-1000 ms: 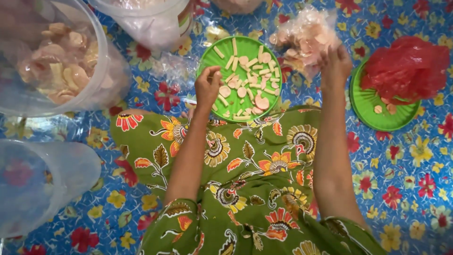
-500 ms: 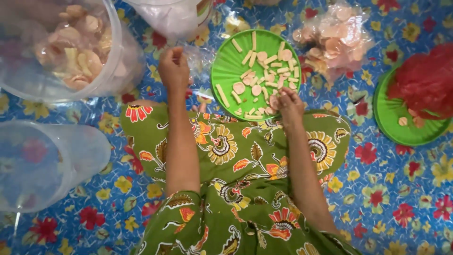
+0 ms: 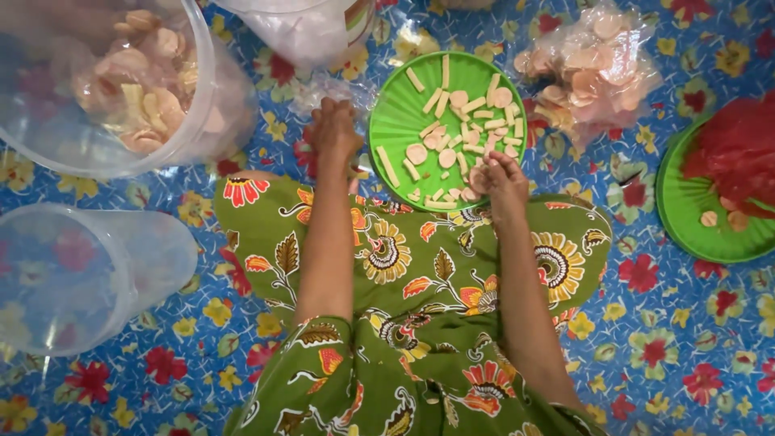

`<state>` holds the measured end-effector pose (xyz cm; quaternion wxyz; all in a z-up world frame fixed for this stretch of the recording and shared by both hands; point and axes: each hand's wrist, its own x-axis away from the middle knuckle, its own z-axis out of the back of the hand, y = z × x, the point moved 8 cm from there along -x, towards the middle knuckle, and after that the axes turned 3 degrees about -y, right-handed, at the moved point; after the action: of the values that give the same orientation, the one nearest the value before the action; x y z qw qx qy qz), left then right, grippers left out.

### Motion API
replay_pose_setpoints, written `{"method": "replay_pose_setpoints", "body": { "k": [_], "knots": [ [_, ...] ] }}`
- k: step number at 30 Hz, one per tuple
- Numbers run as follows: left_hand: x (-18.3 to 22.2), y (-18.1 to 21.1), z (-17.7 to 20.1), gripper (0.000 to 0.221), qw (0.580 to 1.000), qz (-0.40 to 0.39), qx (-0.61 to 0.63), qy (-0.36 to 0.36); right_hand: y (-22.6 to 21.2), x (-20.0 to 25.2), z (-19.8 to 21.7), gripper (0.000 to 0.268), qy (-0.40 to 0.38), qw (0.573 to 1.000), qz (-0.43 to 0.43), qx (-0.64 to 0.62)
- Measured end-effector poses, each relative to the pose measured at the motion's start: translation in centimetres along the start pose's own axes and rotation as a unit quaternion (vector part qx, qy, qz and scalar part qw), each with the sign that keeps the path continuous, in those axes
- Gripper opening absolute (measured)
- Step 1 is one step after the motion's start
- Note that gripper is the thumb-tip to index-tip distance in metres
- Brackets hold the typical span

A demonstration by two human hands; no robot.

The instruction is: Sorting and arranging sliced food items onto a plate by hand

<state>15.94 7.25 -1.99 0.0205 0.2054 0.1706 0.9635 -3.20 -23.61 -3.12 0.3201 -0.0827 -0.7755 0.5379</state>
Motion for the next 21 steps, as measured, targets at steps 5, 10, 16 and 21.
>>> {"method": "replay_pose_setpoints", "body": {
  "k": [5,10,16,21],
  "knots": [
    [-0.5,-0.7,-0.9,0.017,1.000,0.005,-0.014,0.027,0.2,-0.1,0.0,0.022,-0.005,1.000,-0.006,-0.004],
    [2.9,2.3,2.6,0.021,0.999,-0.035,0.000,0.025,-0.9,1.0,-0.8,0.022,-0.002,1.000,0.000,-0.007],
    [1.5,1.2,0.7,0.019,0.998,-0.030,-0.023,0.049,-1.4,1.7,-1.2,0.022,-0.003,1.000,0.010,-0.002],
    [2.1,0.3,2.6,0.015,0.981,-0.041,0.033,0.187,-1.0,1.5,-0.7,0.022,-0.005,1.000,0.021,0.016]
  ]
}}
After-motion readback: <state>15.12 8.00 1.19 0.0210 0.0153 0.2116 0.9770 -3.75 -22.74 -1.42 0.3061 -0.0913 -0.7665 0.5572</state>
